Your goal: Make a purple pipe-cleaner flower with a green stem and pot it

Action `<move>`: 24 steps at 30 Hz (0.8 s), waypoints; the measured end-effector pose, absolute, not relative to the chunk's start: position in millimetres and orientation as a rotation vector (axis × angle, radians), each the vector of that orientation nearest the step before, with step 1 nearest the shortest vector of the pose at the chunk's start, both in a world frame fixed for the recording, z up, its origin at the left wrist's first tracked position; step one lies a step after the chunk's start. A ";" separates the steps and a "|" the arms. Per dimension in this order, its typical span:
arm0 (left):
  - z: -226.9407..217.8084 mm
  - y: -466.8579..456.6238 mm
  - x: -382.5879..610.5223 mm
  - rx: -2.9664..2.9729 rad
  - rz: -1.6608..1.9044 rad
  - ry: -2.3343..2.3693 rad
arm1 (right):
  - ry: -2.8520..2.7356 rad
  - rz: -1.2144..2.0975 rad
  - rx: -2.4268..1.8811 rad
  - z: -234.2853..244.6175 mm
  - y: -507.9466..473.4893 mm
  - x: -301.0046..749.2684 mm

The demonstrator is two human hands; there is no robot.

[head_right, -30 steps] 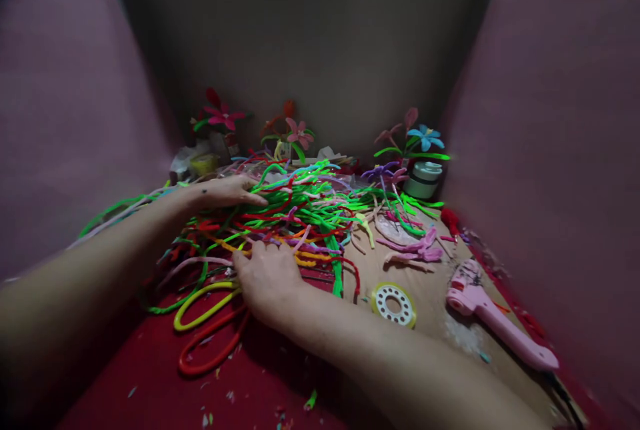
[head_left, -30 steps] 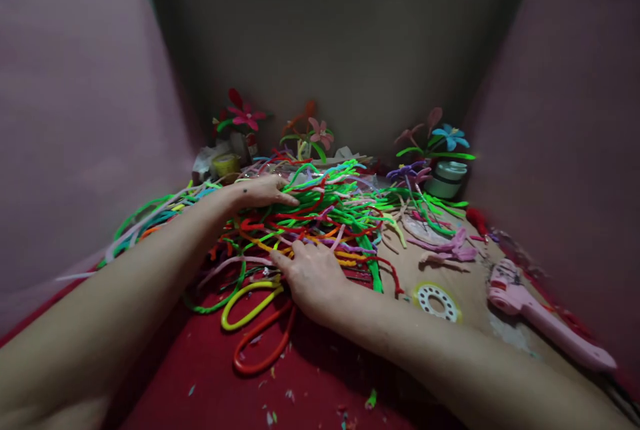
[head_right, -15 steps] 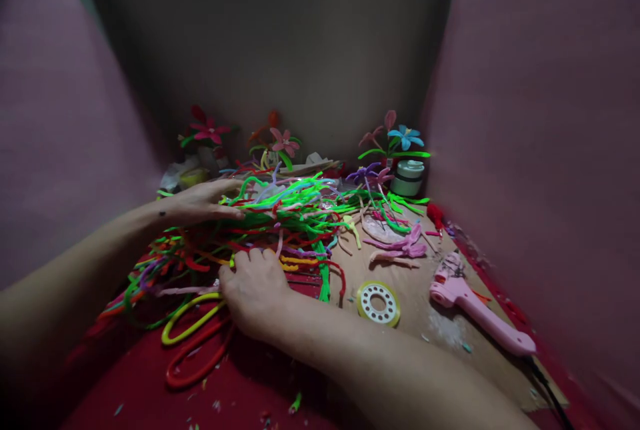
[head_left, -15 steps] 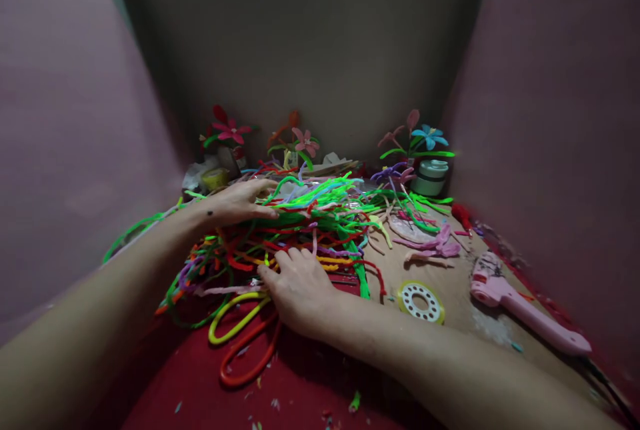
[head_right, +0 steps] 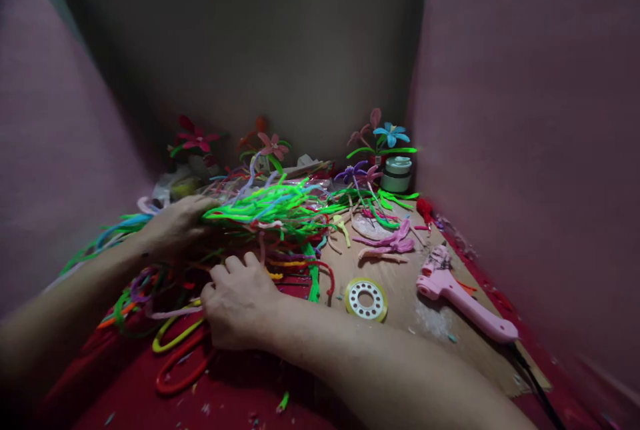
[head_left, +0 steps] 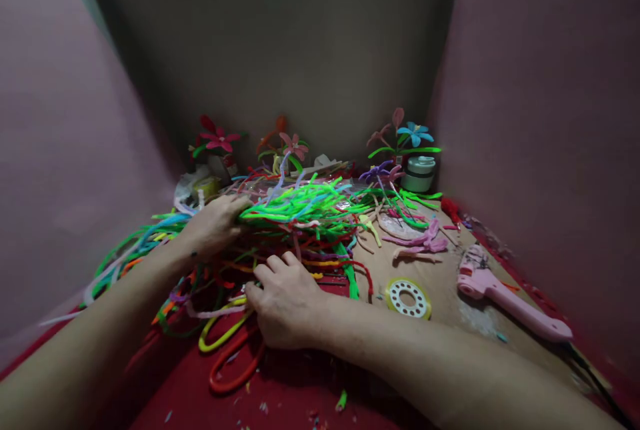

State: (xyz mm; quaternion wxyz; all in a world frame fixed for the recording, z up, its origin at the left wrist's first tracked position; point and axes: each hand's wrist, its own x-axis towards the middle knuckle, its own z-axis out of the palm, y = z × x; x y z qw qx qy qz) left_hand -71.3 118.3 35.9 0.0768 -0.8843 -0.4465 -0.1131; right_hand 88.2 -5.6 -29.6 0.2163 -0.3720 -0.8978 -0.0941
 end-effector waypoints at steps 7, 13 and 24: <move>43.0 110.7 -75.3 -2.266 -0.414 -1.279 | -2.486 -0.285 -1.114 -35.2 -3.0 86.2; 28.5 99.7 -73.1 -2.673 -0.213 -1.256 | -2.470 -0.351 -1.110 -36.9 0.6 87.6; -23.1 75.0 -80.7 -2.787 -0.672 -1.068 | -2.318 -0.291 -0.948 -21.1 -3.2 86.0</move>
